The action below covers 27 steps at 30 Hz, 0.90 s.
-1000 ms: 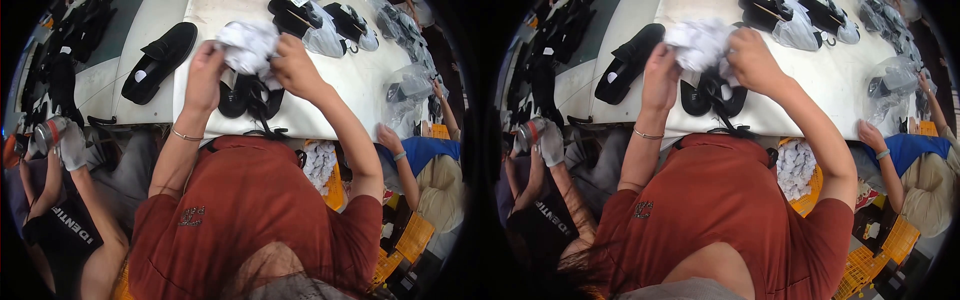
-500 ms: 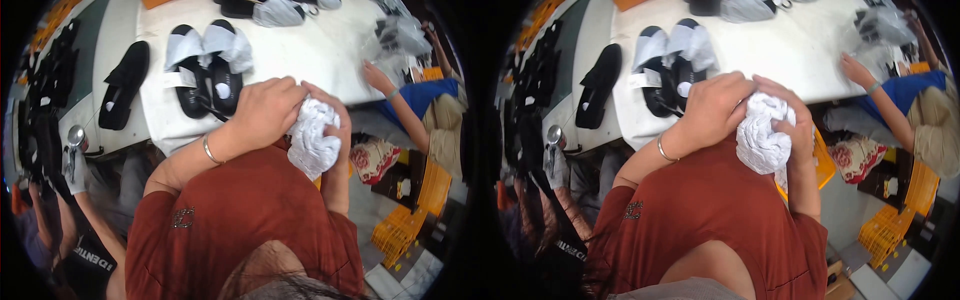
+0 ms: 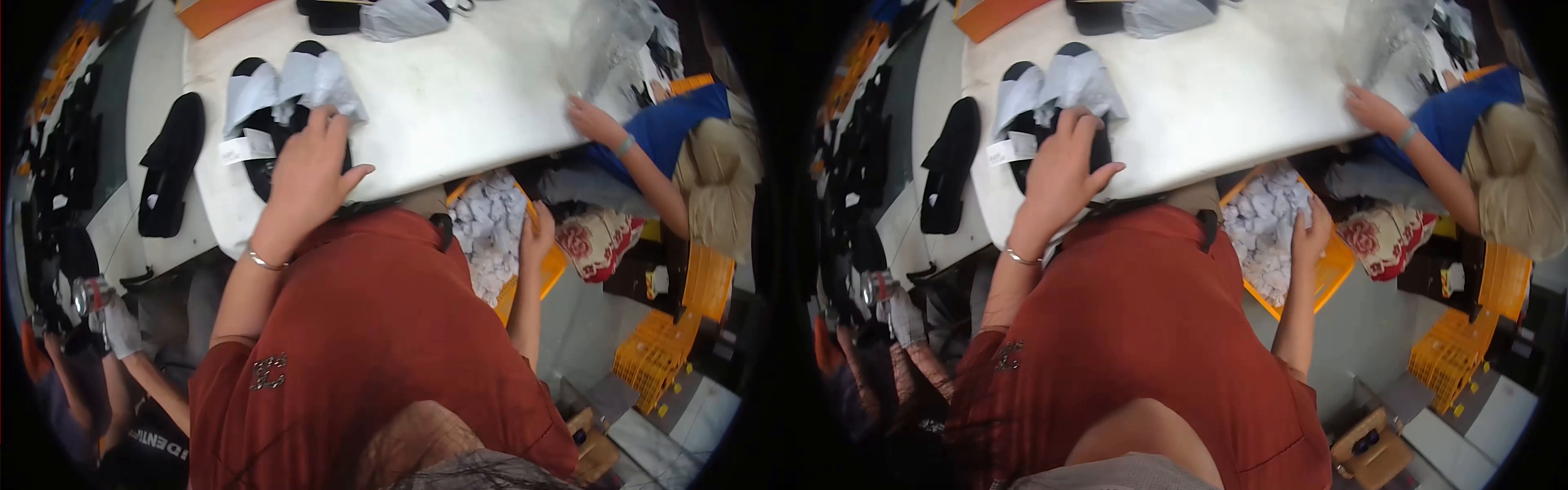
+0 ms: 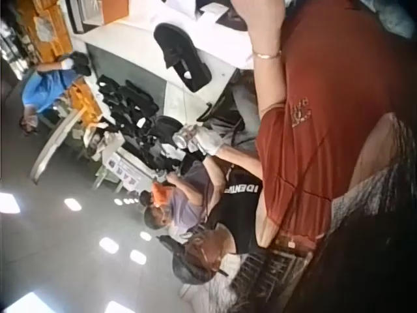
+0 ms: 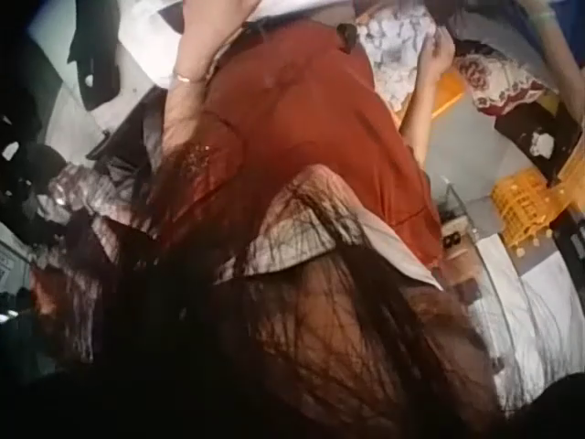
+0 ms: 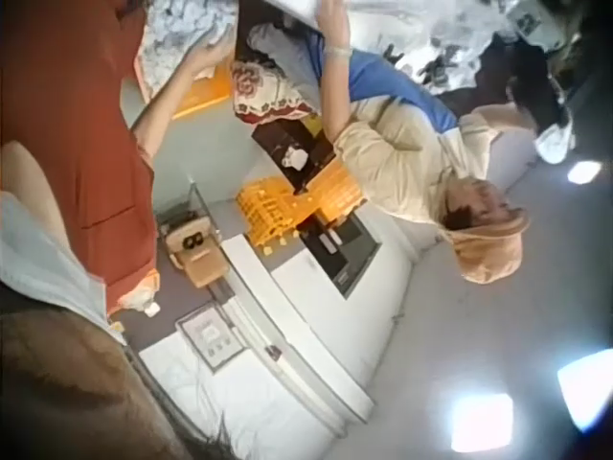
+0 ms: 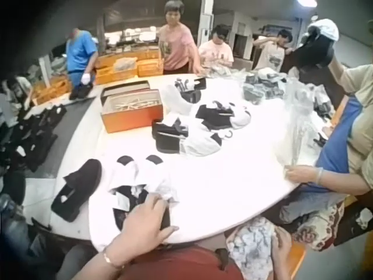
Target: Wrapping sandals in tissue paper and attaching plastic hangers and tags in a factory setting.
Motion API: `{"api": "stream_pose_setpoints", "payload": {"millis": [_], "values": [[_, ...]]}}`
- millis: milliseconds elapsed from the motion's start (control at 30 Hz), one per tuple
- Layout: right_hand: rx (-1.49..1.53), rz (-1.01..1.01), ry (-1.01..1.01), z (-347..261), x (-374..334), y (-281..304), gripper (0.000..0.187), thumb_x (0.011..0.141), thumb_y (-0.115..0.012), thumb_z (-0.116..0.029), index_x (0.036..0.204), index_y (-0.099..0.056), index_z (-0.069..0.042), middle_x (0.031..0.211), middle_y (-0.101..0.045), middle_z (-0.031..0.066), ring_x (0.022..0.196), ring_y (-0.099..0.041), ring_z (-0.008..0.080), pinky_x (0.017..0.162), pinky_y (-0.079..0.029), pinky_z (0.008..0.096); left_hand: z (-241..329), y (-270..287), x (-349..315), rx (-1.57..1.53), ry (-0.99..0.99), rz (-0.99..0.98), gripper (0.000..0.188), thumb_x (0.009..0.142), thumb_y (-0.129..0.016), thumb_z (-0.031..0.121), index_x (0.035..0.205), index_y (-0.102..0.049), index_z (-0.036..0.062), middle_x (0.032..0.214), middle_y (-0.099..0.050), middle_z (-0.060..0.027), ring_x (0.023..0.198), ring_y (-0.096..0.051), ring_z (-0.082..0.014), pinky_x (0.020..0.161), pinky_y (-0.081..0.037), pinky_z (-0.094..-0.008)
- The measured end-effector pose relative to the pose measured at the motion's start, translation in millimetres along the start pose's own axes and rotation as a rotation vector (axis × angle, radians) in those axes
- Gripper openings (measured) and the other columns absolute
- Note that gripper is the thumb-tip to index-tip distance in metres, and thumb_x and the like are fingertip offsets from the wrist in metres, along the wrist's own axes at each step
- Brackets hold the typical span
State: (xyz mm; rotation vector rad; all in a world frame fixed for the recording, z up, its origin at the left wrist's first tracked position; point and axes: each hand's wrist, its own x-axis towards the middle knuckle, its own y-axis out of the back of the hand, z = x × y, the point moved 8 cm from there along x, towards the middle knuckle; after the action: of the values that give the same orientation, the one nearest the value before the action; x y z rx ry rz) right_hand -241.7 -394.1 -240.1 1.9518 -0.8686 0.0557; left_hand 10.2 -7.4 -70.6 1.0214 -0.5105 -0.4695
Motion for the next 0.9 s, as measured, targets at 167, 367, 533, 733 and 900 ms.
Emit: {"api": "stream_pose_setpoints", "payload": {"millis": [167,367,533,733,900], "values": [[0.38,-0.061,0.399,-254.9,98.9,-2.0,0.043,0.087,-0.066,0.003,0.13,-0.063,-0.001,0.137,-0.059,0.0195,0.091,-0.071,0.0239,0.079,-0.057,0.0336,-5.5,-9.3,-3.1,0.038,0.027,-0.015,0.048,0.078,-0.081,0.02,0.118,-0.056,0.0075,0.11,-0.055,-0.0168,0.09,-0.061,-0.0396,0.079,-0.05,-0.0458],[0.122,-0.567,0.873,-392.9,129.6,-153.1,0.072,0.076,-0.058,0.006,0.141,-0.051,-0.025,0.148,-0.047,0.0183,0.09,-0.068,0.0385,0.073,-0.056,0.0443,-12.6,-31.8,-10.0,0.081,-0.091,0.003,0.013,0.088,-0.068,0.015,0.099,-0.068,0.0101,0.075,-0.067,-0.0092,0.074,-0.065,-0.028,0.089,-0.044,-0.0438],[0.704,-0.506,0.471,-318.3,182.5,-183.2,0.032,0.076,-0.055,0.01,0.105,-0.064,-0.002,0.099,-0.066,0.0121,0.086,-0.065,0.0244,0.078,-0.053,0.0332,-11.5,3.3,-37.5,-0.21,-0.199,0.344,0.008,0.086,-0.066,0.006,0.093,-0.068,0.0097,0.07,-0.056,-0.0047,0.07,-0.06,-0.025,0.09,-0.046,-0.0426],[1.25,-0.815,-0.371,-283.6,259.1,-227.2,0.033,0.101,-0.052,-0.021,0.128,-0.06,-0.003,0.116,-0.07,0.0074,0.105,-0.067,0.0223,0.095,-0.053,0.0373,4.6,-10.7,-54.2,-0.241,-0.535,0.009,0.016,0.078,-0.066,0.009,0.093,-0.068,0.0117,0.067,-0.049,-0.0041,0.068,-0.056,-0.0237,0.082,-0.046,-0.0364],[1.737,-0.815,0.214,-317.0,407.6,-114.0,0.031,0.101,-0.055,-0.025,0.117,-0.064,-0.001,0.118,-0.068,0.0148,0.106,-0.065,0.0255,0.096,-0.051,0.039,6.1,-19.0,-42.2,-0.164,-0.47,-0.061,0.011,0.079,-0.063,0.009,0.089,-0.066,0.01,0.072,-0.055,-0.005,0.071,-0.058,-0.0248,0.083,-0.044,-0.0342]]}}
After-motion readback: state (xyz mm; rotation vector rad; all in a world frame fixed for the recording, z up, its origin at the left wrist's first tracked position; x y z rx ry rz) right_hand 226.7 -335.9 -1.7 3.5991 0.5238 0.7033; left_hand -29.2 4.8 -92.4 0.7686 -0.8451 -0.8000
